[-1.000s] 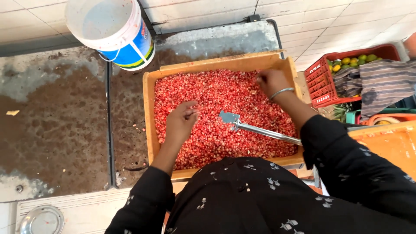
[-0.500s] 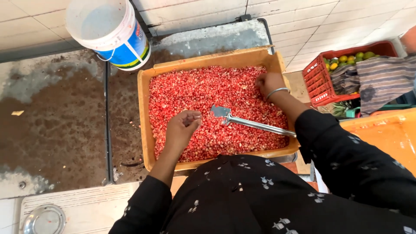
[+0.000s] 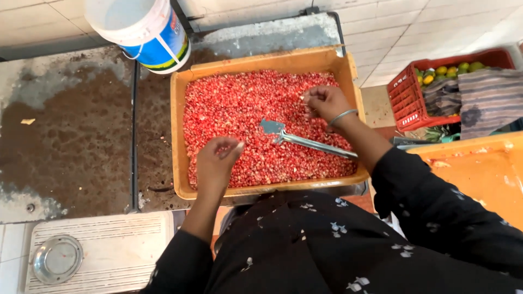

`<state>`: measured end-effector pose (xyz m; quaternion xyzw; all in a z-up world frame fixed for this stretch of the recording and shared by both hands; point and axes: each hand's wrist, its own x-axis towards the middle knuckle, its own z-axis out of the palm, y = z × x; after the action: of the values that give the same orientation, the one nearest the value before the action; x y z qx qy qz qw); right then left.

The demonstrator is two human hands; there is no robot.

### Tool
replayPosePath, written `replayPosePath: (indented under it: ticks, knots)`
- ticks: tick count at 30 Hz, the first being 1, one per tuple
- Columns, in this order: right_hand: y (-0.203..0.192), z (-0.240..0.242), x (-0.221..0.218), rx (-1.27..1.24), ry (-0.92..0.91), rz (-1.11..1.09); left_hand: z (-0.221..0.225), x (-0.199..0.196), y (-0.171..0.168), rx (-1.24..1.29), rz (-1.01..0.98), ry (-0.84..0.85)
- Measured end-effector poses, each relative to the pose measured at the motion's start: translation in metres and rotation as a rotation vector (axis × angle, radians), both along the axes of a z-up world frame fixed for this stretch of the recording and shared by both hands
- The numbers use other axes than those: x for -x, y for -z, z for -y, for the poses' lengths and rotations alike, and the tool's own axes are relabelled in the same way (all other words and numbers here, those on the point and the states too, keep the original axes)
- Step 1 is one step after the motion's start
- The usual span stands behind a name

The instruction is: The person sorts red fruit seeds in a large yellow tray by hand, picking out debris and transferring the seeds into a white bucket. A second person is visible cutting yellow fruit nearby.

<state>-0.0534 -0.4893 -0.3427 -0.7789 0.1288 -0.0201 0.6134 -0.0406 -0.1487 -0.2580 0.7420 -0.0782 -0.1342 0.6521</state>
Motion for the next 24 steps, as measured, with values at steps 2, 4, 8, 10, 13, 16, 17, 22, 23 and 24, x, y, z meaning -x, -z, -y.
replayPosePath:
  ticks: [2,4,8,10,13,16,17,22,23,24]
  knots:
    - [-0.023,-0.012,0.018,-0.372,0.063,-0.018,0.037,0.001,-0.022,0.114,0.026,0.042]
    - [-0.049,-0.029,0.036,-0.976,0.014,-0.084,0.081,0.001,-0.042,0.175,0.197,0.299]
    - [-0.124,-0.039,0.079,-1.257,0.171,-0.204,0.127,0.014,-0.098,-0.148,0.962,0.441]
    - [-0.109,-0.004,0.107,-1.281,0.053,-0.029,0.126,0.016,-0.117,-0.063,0.961,0.489]
    - [-0.171,0.041,0.169,-0.500,0.610,0.105,0.100,-0.007,-0.097,-0.044,0.757,0.559]
    - [-0.095,0.134,0.260,0.340,0.676,0.075,0.057,-0.026,-0.047,-0.196,0.544,0.451]
    - [-0.081,0.128,0.267,0.344,0.683,0.071,0.037,-0.030,-0.024,-0.191,0.542,0.458]
    - [-0.047,0.071,0.249,0.691,0.476,-0.089,-0.052,-0.034,0.045,-0.491,0.488,0.359]
    - [-0.040,0.041,0.224,0.686,0.473,-0.096,-0.060,-0.030,0.051,-0.497,0.482,0.362]
    - [-0.033,0.015,0.195,0.748,0.327,-0.086,-0.065,-0.030,0.056,-0.483,0.464,0.345]
